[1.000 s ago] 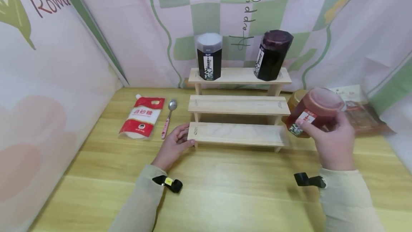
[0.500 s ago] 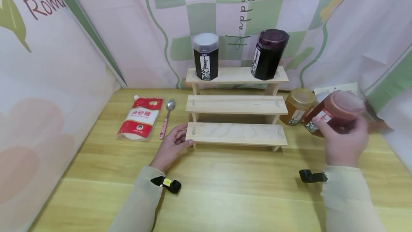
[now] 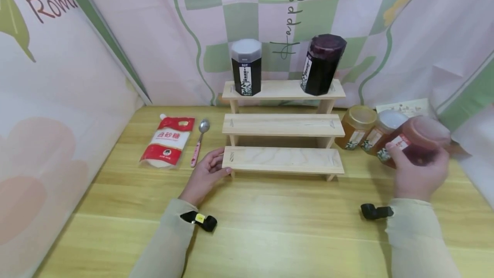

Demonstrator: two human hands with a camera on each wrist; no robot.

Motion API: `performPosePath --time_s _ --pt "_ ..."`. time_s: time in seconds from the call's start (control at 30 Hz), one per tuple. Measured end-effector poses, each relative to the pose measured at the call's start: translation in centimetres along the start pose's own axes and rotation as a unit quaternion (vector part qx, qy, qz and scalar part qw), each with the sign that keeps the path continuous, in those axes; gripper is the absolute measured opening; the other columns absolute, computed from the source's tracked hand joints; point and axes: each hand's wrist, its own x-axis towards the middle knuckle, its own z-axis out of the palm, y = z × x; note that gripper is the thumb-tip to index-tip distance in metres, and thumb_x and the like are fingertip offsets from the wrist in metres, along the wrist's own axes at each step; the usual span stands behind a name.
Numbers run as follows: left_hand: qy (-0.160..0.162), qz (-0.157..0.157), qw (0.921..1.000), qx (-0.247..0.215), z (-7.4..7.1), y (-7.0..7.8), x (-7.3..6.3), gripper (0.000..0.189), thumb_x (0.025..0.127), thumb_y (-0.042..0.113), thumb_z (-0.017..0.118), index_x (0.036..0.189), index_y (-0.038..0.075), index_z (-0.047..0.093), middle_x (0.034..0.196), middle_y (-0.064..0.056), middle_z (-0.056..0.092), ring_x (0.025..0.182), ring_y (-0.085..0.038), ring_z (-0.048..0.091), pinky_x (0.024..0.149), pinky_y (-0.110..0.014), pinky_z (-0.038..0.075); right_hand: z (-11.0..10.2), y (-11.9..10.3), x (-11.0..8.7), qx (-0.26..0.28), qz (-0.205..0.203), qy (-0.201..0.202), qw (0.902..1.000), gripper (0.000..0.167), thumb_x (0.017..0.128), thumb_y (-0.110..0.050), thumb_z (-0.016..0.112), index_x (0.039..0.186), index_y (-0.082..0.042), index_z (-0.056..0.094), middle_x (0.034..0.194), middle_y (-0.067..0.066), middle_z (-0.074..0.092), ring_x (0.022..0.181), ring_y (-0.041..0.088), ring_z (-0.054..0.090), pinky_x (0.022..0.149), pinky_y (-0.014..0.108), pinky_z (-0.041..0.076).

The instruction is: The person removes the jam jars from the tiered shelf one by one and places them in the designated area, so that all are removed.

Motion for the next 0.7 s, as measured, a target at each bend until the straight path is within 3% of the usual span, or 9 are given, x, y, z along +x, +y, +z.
performPosePath --time_s 0.4,0.7 --pt "-0.002 0.001 1.0 0.001 0.0 0.0 0.0 0.062 0.092 0.013 0.073 0.147 0.017 0.045 0.138 -0.003 0.062 0.123 -0.022 0.059 0.103 -0.034 0.049 -0.6 0.3 0.3 -0.032 0.023 0.011 0.9991 0.088 0.065 0.0 0.093 0.139 -0.021 0.051 0.144 -0.006 0.05 0.135 0.007 0.042 0.111 0.012 0.029" --pt "-0.003 0.001 1.0 0.002 0.0 -0.1 0.1 0.062 0.092 0.013 0.073 0.148 0.016 0.045 0.138 -0.003 0.062 0.123 -0.022 0.059 0.102 -0.033 0.05 -1.4 1.2 1.3 -0.03 0.047 0.02 0.9983 0.092 0.063 0.001 0.094 0.14 -0.022 0.049 0.143 -0.008 0.048 0.137 0.006 0.04 0.112 0.012 0.027"
